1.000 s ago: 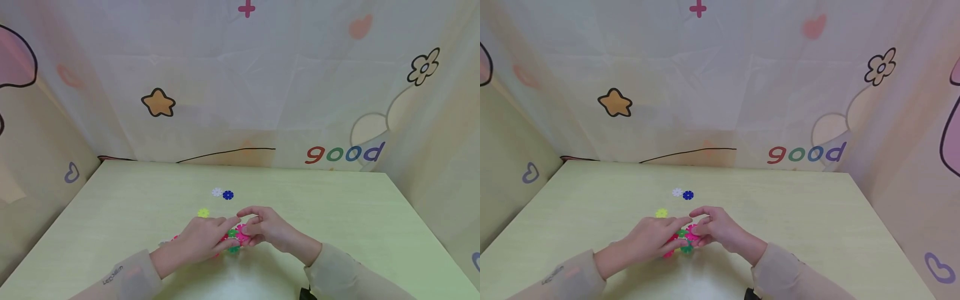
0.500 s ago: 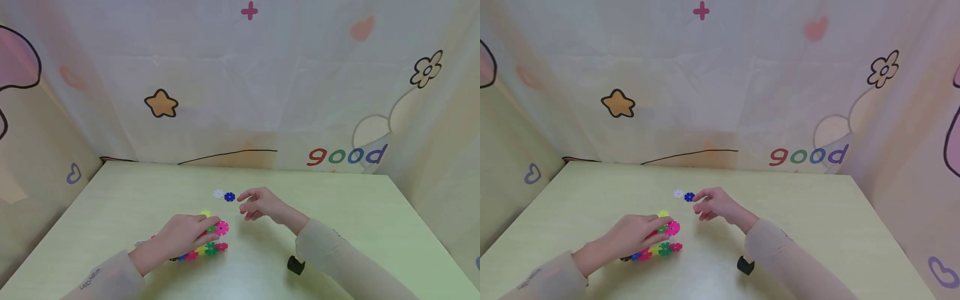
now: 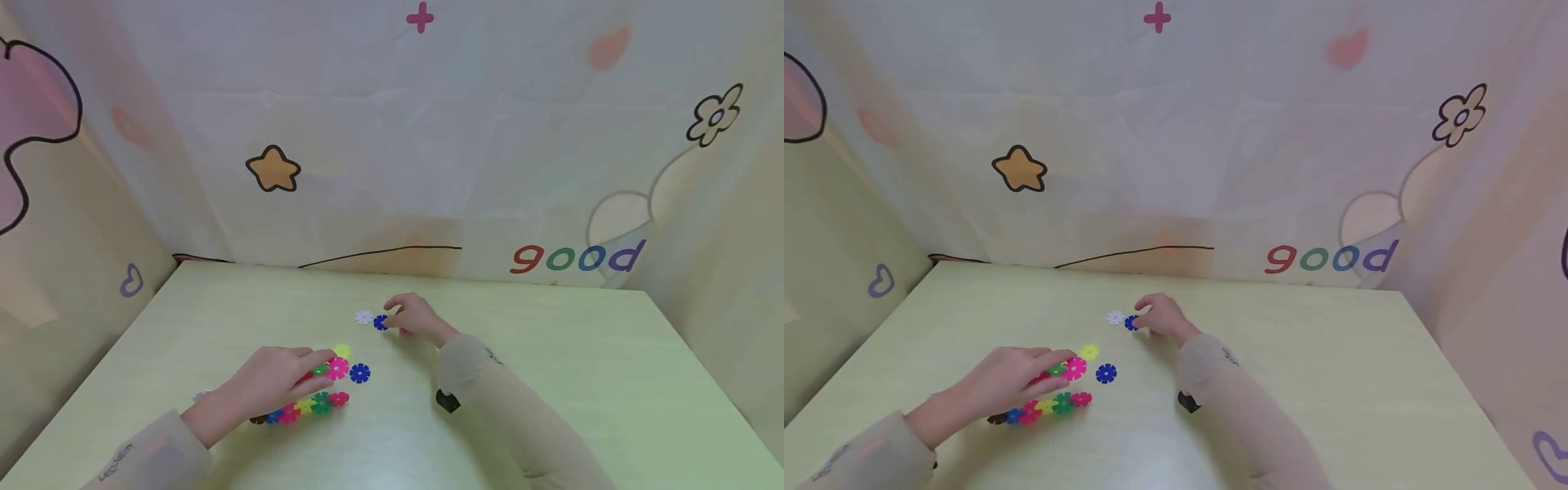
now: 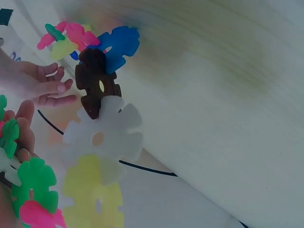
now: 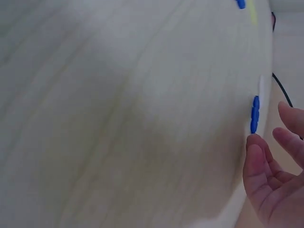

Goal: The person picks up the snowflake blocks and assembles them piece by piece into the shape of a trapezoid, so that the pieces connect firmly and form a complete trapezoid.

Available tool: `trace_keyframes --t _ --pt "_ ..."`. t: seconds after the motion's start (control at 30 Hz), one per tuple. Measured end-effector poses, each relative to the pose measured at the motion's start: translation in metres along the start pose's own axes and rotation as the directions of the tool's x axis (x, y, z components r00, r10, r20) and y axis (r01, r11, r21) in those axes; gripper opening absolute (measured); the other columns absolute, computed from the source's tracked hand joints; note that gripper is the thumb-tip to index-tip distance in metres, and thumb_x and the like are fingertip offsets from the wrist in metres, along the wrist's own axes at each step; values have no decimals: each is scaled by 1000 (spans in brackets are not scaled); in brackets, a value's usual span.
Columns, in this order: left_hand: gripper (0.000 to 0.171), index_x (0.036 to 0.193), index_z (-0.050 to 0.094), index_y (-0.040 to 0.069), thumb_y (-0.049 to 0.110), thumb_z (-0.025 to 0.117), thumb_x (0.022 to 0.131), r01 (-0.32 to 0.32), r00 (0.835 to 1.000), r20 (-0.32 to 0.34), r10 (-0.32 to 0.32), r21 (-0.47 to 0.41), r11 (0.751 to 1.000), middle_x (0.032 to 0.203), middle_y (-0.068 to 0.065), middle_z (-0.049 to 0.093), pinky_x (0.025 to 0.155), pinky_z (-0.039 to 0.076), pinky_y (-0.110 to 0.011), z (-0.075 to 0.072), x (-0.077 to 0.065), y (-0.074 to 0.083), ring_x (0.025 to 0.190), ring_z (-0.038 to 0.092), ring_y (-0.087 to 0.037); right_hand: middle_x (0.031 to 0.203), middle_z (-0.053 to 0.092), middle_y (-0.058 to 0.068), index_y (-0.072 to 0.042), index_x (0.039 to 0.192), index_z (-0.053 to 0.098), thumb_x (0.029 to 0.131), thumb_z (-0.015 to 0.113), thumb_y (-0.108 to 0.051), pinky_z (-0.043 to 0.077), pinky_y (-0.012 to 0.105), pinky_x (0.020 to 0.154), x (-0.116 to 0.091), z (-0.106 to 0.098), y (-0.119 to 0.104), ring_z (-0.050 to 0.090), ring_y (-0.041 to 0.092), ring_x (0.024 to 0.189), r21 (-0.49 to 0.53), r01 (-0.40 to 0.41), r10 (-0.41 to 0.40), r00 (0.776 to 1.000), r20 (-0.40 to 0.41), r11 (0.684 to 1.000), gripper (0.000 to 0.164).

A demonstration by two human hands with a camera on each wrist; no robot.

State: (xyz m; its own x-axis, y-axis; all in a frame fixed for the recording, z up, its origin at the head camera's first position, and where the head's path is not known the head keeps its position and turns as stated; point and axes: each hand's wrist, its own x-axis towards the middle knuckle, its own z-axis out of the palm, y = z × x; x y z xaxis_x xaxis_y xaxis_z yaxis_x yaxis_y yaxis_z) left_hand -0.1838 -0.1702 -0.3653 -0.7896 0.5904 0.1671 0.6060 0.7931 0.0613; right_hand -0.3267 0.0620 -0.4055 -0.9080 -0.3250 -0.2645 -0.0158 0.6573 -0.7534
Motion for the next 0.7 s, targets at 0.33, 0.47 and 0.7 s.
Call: trace_keyframes --t 0.33,0.47,0.7 --pt "40 115 56 20 44 56 82 27 1000 14 -26 -10 1000 89 3 68 61 49 -21 0 -2 -2 68 63 -7 122 54 8 -10 108 62 78 66 -16 36 39 96 9 12 1 51 22 106 -229 8 -20 999 -50 973 31" --pt "41 115 56 20 45 56 82 42 998 37 -41 -17 999 89 3 68 61 49 -21 -2 -2 -1 68 63 -8 117 56 8 -10 101 65 75 69 -11 34 42 98 9 13 3 48 24 109 -237 14 -28 998 -57 972 27" --pt "41 115 57 19 44 56 82 39 999 38 -37 -29 999 90 3 68 63 49 -23 -3 -3 -1 70 63 -8 90 57 6 -9 89 59 73 71 -9 42 30 72 -5 10 10 50 19 80 -212 14 -12 1000 11 977 20"
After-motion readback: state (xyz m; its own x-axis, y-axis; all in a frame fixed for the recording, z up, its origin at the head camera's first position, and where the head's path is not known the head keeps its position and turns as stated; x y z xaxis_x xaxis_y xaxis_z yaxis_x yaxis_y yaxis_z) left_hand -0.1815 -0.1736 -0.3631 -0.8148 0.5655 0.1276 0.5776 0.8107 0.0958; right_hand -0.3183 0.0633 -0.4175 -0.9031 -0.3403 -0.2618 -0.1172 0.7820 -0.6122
